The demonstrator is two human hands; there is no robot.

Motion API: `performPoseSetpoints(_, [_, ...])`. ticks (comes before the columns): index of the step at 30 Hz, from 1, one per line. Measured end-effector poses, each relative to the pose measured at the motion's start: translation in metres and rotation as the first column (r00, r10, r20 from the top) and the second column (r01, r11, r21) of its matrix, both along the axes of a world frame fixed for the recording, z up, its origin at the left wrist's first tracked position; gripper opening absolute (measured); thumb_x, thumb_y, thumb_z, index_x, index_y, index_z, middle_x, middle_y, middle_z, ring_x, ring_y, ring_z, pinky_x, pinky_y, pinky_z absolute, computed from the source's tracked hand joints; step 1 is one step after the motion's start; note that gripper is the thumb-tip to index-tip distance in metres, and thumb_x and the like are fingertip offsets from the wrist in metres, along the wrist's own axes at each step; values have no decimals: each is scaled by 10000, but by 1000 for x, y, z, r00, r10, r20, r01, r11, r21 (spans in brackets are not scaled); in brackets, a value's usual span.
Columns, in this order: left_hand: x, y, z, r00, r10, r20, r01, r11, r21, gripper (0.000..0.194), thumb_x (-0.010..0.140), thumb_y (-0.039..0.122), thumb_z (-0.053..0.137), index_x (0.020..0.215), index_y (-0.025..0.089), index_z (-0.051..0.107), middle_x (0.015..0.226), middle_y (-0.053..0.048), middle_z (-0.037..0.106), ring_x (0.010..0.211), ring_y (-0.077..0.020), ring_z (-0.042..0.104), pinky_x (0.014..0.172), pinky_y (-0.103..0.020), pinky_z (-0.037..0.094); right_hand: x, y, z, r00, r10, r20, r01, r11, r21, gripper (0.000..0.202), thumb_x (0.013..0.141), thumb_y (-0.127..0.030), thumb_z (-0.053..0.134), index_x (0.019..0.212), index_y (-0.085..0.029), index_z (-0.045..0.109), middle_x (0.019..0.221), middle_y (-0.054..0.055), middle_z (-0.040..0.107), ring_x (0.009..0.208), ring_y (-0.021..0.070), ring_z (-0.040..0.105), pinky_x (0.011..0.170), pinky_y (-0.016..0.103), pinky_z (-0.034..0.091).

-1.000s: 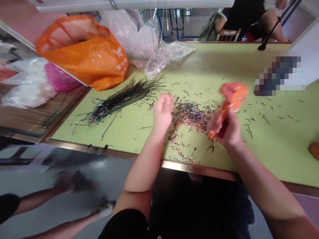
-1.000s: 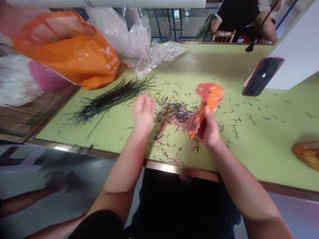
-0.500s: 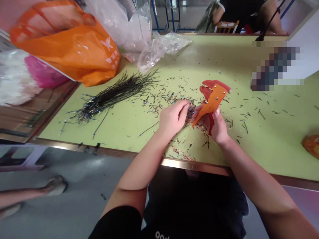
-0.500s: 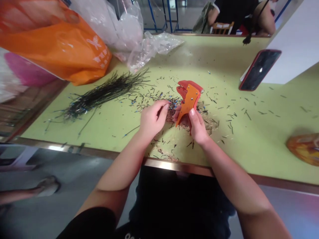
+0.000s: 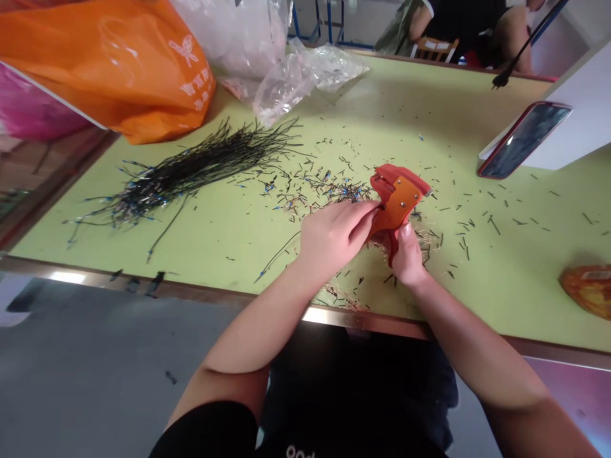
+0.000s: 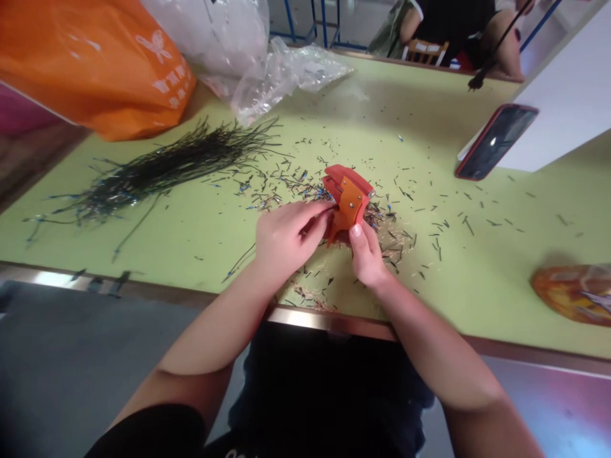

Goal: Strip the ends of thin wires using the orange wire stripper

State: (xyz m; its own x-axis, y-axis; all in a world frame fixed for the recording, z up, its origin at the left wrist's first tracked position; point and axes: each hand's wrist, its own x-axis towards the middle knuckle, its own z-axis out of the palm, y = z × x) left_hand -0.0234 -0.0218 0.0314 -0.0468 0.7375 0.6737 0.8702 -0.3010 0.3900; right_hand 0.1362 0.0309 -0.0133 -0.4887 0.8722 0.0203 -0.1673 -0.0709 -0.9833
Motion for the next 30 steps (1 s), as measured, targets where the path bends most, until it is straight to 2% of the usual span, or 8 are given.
performPoseSetpoints(5, [6,-1,-2,1000,-17,-9,18,995,102,165,1087,251,588,1062,209,746,837,-33,810,712,-147,726,631,-281,491,0,1,-7,998,33,-52,-34,999,-15,733,914,-902,472,1262,-297,697,1114,138,772,1212,357,723,868,502,678])
performPoseSetpoints(9, [9,0,-5,1000,-4,-12,6,988,154,103,1065,224,624,1034,208,720,816,-11,803,688,-132,714,618,-271,479,-2,1,-8,993,13,-118,-10,1000,19,734,935,-893,434,1226,-284,723,1119,125,784,1229,365,732,876,517,689])
performPoseSetpoints(12, [10,0,-5,1000,4,-9,-2,981,195,87,1054,194,634,1027,208,716,808,-6,799,673,-129,706,614,-271,486,-4,-1,-6,993,-14,-120,16,1000,15,745,919,-897,455,1188,-263,740,1083,127,791,1231,377,738,907,536,692])
performPoseSetpoints(16, [11,-1,-4,1000,2,-20,2,978,208,91,1048,179,636,1001,218,703,809,-2,793,668,-124,698,595,-270,477,-3,-1,-3,988,-65,-141,68,998,13,662,911,-871,513,1060,-267,738,1008,123,786,1228,383,740,915,549,695])
performPoseSetpoints(21, [10,-3,-2,998,-1,-59,13,979,203,81,1040,168,644,1010,223,697,760,12,759,630,-118,658,566,-275,442,-2,-3,-1,990,-86,-108,95,993,76,590,965,-822,482,949,-267,682,962,118,758,1178,356,746,831,502,702])
performPoseSetpoints(27, [11,-3,-1,997,0,-73,16,976,218,90,1044,164,631,995,220,682,729,22,733,625,-113,641,567,-270,446,0,-3,-1,989,-106,-103,114,991,76,563,963,-808,501,1027,-270,651,927,97,728,1027,306,770,713,427,689])
performPoseSetpoints(28, [11,-3,0,997,1,-73,15,973,228,86,1042,163,634,995,219,679,729,23,734,625,-113,643,568,-269,450,1,-2,-2,991,-101,-90,108,991,76,573,963,-815,487,1028,-269,648,923,99,723,1028,306,769,712,427,688])
performPoseSetpoints(30, [11,-2,0,997,3,-71,15,969,248,77,1035,158,642,999,216,676,725,26,733,623,-115,647,569,-268,457,3,-1,-3,1000,8,1,-9,998,59,645,951,-866,417,1048,-269,644,949,111,720,1082,315,758,746,441,692])
